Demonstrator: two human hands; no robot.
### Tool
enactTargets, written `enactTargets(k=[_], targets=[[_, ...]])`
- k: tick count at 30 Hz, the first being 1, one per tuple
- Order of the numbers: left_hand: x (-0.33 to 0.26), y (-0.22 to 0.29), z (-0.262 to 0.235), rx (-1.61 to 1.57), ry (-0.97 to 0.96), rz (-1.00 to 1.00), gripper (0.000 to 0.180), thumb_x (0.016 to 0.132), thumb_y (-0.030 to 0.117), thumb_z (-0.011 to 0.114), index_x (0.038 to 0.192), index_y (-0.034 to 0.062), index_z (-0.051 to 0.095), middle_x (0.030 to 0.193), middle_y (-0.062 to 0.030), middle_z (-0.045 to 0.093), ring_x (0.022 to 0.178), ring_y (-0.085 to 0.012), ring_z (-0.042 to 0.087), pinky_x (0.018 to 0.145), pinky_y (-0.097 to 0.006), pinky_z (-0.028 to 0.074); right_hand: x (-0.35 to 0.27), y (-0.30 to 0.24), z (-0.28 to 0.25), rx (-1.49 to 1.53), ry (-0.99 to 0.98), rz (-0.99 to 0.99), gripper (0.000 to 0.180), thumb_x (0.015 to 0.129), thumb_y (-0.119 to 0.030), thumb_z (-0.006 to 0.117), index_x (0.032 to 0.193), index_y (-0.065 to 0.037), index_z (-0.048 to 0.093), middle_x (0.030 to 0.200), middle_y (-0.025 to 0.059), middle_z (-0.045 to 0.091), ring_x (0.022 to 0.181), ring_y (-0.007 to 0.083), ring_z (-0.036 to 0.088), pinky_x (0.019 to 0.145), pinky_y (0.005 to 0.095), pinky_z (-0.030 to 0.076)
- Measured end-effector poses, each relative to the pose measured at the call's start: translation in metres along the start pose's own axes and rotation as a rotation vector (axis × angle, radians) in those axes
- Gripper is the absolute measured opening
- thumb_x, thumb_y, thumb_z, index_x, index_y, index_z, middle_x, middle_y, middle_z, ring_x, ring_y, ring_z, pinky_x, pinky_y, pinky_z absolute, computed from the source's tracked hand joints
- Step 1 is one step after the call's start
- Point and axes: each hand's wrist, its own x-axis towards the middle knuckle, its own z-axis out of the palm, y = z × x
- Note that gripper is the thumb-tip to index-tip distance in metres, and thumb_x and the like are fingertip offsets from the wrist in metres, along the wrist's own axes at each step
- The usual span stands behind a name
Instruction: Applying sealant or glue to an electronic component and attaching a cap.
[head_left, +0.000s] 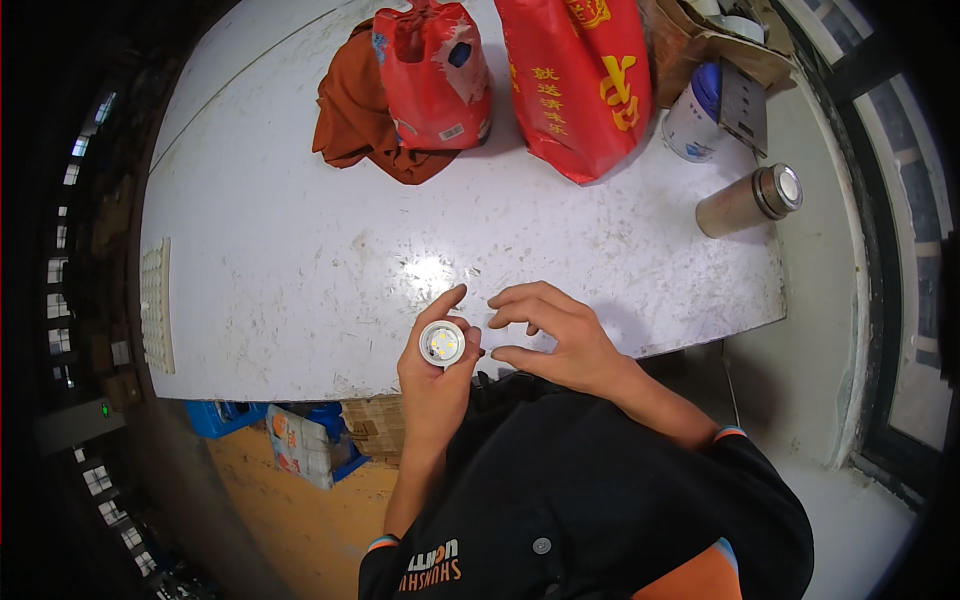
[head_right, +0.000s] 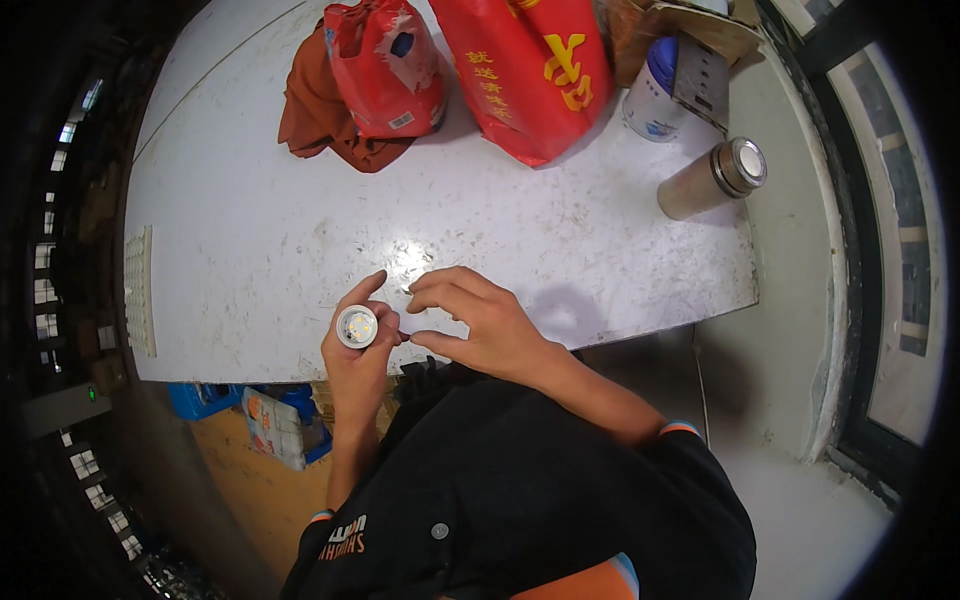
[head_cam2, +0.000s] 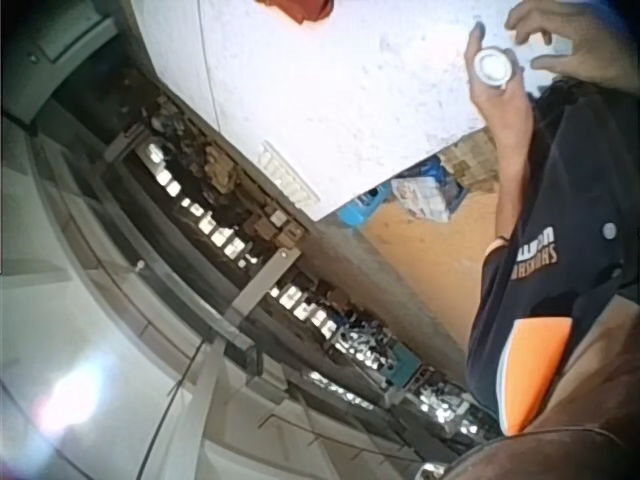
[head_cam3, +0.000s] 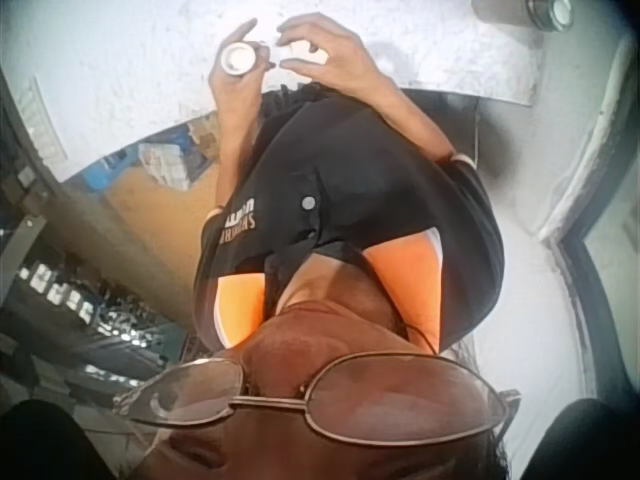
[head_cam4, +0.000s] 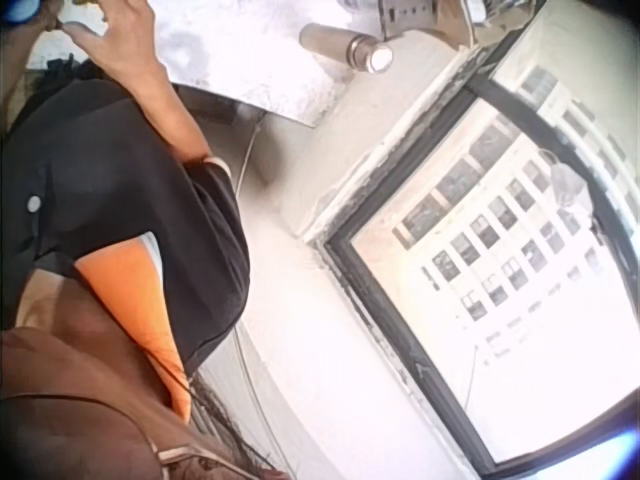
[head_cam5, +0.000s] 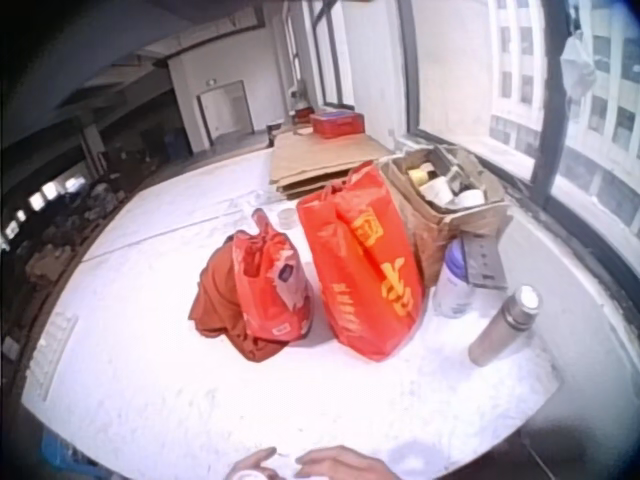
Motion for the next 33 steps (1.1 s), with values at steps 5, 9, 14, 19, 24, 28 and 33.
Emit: enactTargets(k=[5, 9, 14, 19, 24, 28, 33], targets=[[-0.002, -0.003, -0.002, 0.022, 0.001, 0.003, 0.039, 0.082, 0.001, 0.063, 0.120, 0.0044, 0.056, 0.086, -0.0008, 0.055, 0.079, -0.0069, 0.052, 0.068, -0.022, 0.046, 0.000, 0.000, 0.004, -0.083, -0.028, -0.069, 0.033, 0.068, -0.005, 0.073, 0.099, -0.006, 0.061, 0.105, 0.0066, 0.061, 0.089, 0.0155, 0.059, 0.063, 0.0254, 0.048], [-0.004, -0.003, -0.002, -0.082, 0.027, -0.007, 0.039, 0.082, 0.001, 0.062, 0.120, 0.0031, 0.055, 0.086, -0.0010, 0.053, 0.078, -0.0065, 0.051, 0.068, -0.021, 0.047, -0.004, 0.004, 0.004, 0.360, -0.069, 0.282, 0.026, 0.078, -0.011, 0.069, 0.100, -0.004, 0.058, 0.102, 0.0071, 0.062, 0.083, 0.0144, 0.061, 0.063, 0.0255, 0.050], [-0.003, 0.000, -0.006, -0.158, 0.070, 0.048, 0.039, 0.081, -0.002, 0.062, 0.119, 0.0012, 0.054, 0.086, -0.0008, 0.051, 0.075, -0.0077, 0.051, 0.066, -0.020, 0.046, -0.015, 0.024, 0.005, 1.448, -0.082, 0.700, 0.038, 0.085, -0.029, 0.063, 0.110, -0.005, 0.048, 0.105, 0.0172, 0.057, 0.071, 0.0120, 0.055, 0.045, 0.0189, 0.042], [-0.004, 0.006, -0.002, -0.124, 0.015, 0.074, 0.038, 0.082, -0.001, 0.063, 0.118, 0.0006, 0.055, 0.086, -0.0016, 0.053, 0.078, -0.0081, 0.051, 0.068, -0.021, 0.044, -0.022, 0.030, 0.011, 1.627, -0.126, 0.695, 0.032, 0.088, -0.029, 0.059, 0.111, -0.010, 0.049, 0.105, 0.0168, 0.056, 0.070, 0.0109, 0.052, 0.045, 0.0183, 0.039], [-0.002, 0.007, 0.004, -0.051, -0.007, 0.093, 0.037, 0.082, -0.001, 0.063, 0.118, 0.0006, 0.055, 0.088, -0.0023, 0.055, 0.082, -0.0085, 0.052, 0.073, -0.021, 0.043, -0.024, 0.036, 0.015, 1.675, -0.160, 0.714, 0.029, 0.090, -0.030, 0.056, 0.113, -0.013, 0.049, 0.105, 0.0165, 0.054, 0.069, 0.0102, 0.049, 0.045, 0.0182, 0.039], [-0.001, 0.004, 0.005, -0.056, -0.032, 0.071, 0.036, 0.083, 0.000, 0.062, 0.118, 0.0005, 0.055, 0.090, -0.0026, 0.056, 0.083, -0.0081, 0.052, 0.074, -0.022, 0.043, -0.025, 0.040, 0.016, 1.672, -0.222, 0.709, 0.031, 0.090, -0.029, 0.057, 0.114, -0.012, 0.048, 0.105, 0.0159, 0.054, 0.069, 0.0098, 0.048, 0.046, 0.0182, 0.039], [0.001, 0.005, 0.006, -0.082, -0.016, 0.044, 0.035, 0.083, 0.001, 0.061, 0.118, 0.0013, 0.055, 0.088, -0.0023, 0.056, 0.084, -0.0075, 0.052, 0.073, -0.022, 0.044, -0.027, 0.047, 0.020, 1.728, -0.270, 0.678, 0.028, 0.092, -0.024, 0.052, 0.113, -0.006, 0.048, 0.106, 0.0165, 0.057, 0.075, 0.0114, 0.055, 0.050, 0.0204, 0.043]])
